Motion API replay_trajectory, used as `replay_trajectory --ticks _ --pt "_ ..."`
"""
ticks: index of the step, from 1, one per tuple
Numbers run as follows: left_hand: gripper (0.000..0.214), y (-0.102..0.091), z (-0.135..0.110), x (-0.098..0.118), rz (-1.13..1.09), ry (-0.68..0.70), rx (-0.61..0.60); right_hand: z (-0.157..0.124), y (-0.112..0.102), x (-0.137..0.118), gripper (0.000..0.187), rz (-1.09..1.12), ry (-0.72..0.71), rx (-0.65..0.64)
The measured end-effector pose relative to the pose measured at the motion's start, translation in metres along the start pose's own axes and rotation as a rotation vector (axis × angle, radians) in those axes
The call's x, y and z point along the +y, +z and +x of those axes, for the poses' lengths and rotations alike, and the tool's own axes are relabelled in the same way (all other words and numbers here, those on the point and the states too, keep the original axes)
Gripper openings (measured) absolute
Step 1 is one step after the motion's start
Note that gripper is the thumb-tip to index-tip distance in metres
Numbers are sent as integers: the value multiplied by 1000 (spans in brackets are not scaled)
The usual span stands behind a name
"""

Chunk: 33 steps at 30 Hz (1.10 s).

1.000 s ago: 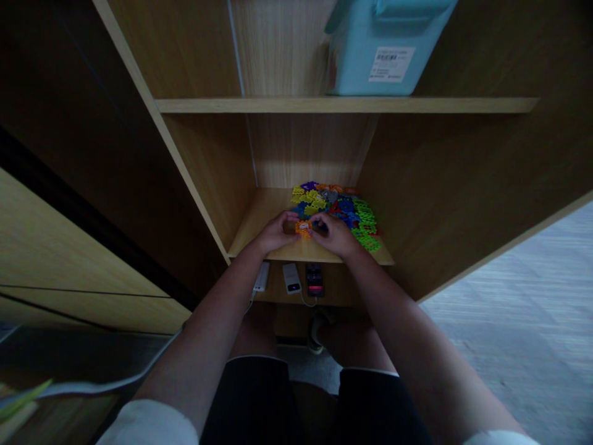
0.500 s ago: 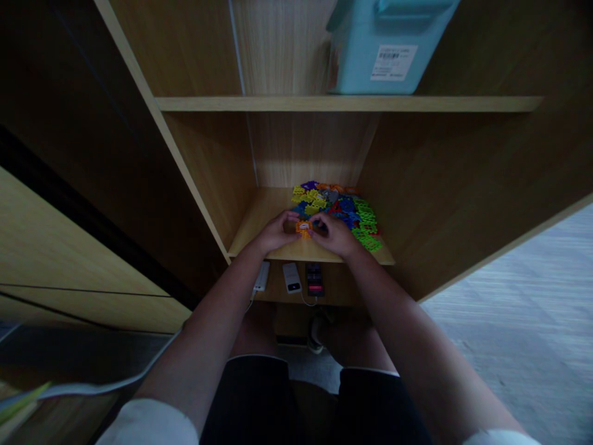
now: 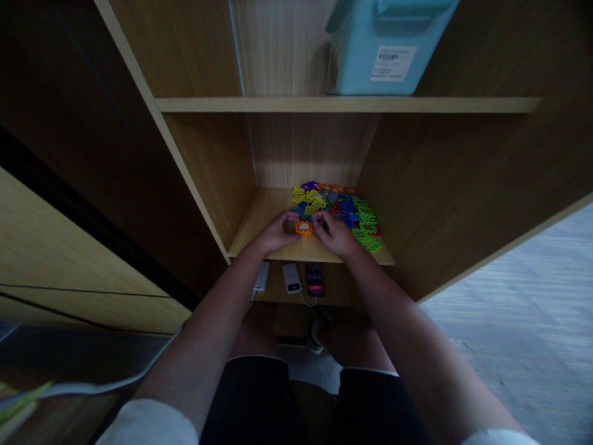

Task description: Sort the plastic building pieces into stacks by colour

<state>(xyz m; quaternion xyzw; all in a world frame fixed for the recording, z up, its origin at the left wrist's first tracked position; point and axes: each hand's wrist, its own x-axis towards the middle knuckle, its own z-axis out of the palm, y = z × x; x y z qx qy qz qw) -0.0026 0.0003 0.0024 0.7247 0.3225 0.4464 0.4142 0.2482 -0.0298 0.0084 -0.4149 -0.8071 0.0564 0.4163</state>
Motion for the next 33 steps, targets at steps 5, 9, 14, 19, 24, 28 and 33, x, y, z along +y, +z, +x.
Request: replay_trajectory --ticks 5,9,14,19,24,28,33 --pt "67 -1 1 -2 -3 11 -18 2 -1 4 32 -47 7 34" --pt "66 -1 2 -3 22 7 -24 2 1 5 31 -53 10 22" --pt "66 1 1 -2 85 15 -25 1 1 5 27 -41 22 -12" --pt "62 2 -1 1 168 21 -25 2 2 5 27 -42 25 -24" --pt "67 2 -2 1 221 17 -3 2 3 7 29 -50 17 -14" --pt "68 2 -3 -1 238 35 20 2 3 7 27 -51 13 -21" --pt "71 1 -3 -3 270 28 26 2 3 5 24 -58 18 -21"
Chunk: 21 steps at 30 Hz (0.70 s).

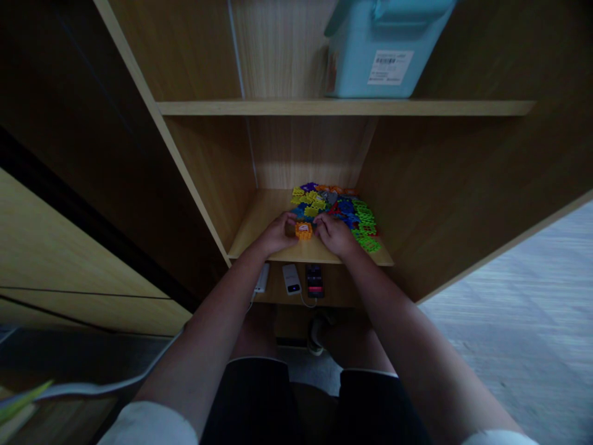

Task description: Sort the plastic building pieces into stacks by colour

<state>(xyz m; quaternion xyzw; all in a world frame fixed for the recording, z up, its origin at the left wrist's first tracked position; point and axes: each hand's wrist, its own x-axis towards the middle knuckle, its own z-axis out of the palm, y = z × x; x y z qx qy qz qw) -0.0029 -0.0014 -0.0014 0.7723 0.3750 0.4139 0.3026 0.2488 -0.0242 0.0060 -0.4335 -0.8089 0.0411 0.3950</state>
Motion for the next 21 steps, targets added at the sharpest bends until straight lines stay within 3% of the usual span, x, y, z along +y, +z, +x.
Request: replay_trajectory --ticks 8,21 --pt "67 -2 -1 3 97 -1 -46 1 -1 -2 24 -11 23 -24" --pt "61 -3 -1 8 57 3 -40 0 -2 -4 25 0 27 -27"
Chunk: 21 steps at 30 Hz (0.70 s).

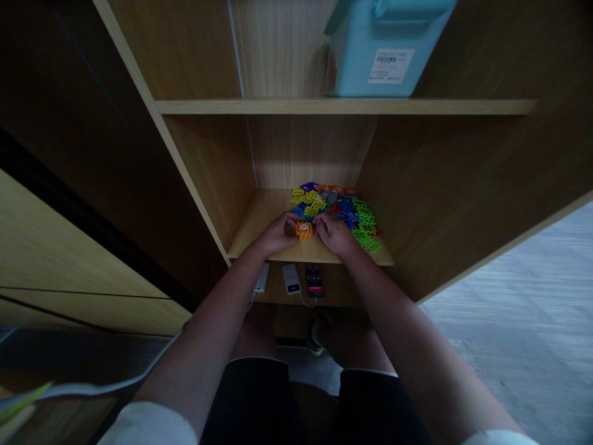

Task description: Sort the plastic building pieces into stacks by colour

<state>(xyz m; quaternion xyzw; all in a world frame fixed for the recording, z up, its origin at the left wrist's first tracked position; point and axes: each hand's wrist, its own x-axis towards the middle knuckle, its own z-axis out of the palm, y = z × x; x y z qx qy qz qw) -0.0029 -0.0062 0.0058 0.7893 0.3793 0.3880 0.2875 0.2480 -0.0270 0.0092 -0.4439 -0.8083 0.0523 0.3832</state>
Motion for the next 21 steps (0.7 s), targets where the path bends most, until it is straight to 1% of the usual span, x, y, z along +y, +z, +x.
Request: replay_trajectory --ticks 8,21 --pt "60 -2 -1 3 2 -14 -12 0 1 1 24 -9 6 -2" --pt "60 0 0 -3 -7 3 -10 0 0 0 21 -9 -12 -6"
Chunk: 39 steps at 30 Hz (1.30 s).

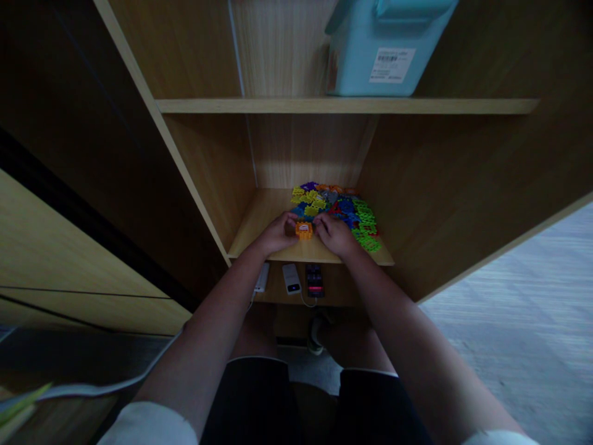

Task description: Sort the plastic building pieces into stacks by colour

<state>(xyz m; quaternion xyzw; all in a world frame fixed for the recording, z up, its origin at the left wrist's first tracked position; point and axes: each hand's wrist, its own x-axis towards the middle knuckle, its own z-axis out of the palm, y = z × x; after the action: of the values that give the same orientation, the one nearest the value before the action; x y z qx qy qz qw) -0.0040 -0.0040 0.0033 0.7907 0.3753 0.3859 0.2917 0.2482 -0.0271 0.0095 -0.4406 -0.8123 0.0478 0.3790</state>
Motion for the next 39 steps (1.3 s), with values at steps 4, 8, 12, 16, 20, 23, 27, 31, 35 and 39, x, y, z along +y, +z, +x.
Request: replay_trajectory --ticks 4,8,12,16,20,23,27,31,35,39 --pt "61 1 0 0 -7 3 16 0 0 -1 20 -11 -1 5" --pt "61 0 1 2 -28 -1 16 0 -1 -2 20 -9 14 0" --pt "58 0 0 3 -38 0 24 0 -2 -3 20 -15 22 -13" --pt "57 -1 0 4 -36 -15 25 0 -2 -3 22 -3 23 -22" --pt "58 -2 -1 4 -31 -9 17 0 -1 -2 21 -10 18 -15" --pt "58 -1 -1 3 -33 0 10 0 1 0 21 -12 17 -9" --pt "61 0 0 1 -35 -2 12 0 1 1 21 -8 22 -4" --pt "63 0 0 1 -28 -10 10 0 -1 -2 20 -11 25 -13" --pt "63 1 1 0 -18 -12 8 0 -1 -2 21 -2 25 -12" --pt "62 2 1 -1 -1 5 19 0 -1 -2 21 1 19 -7"
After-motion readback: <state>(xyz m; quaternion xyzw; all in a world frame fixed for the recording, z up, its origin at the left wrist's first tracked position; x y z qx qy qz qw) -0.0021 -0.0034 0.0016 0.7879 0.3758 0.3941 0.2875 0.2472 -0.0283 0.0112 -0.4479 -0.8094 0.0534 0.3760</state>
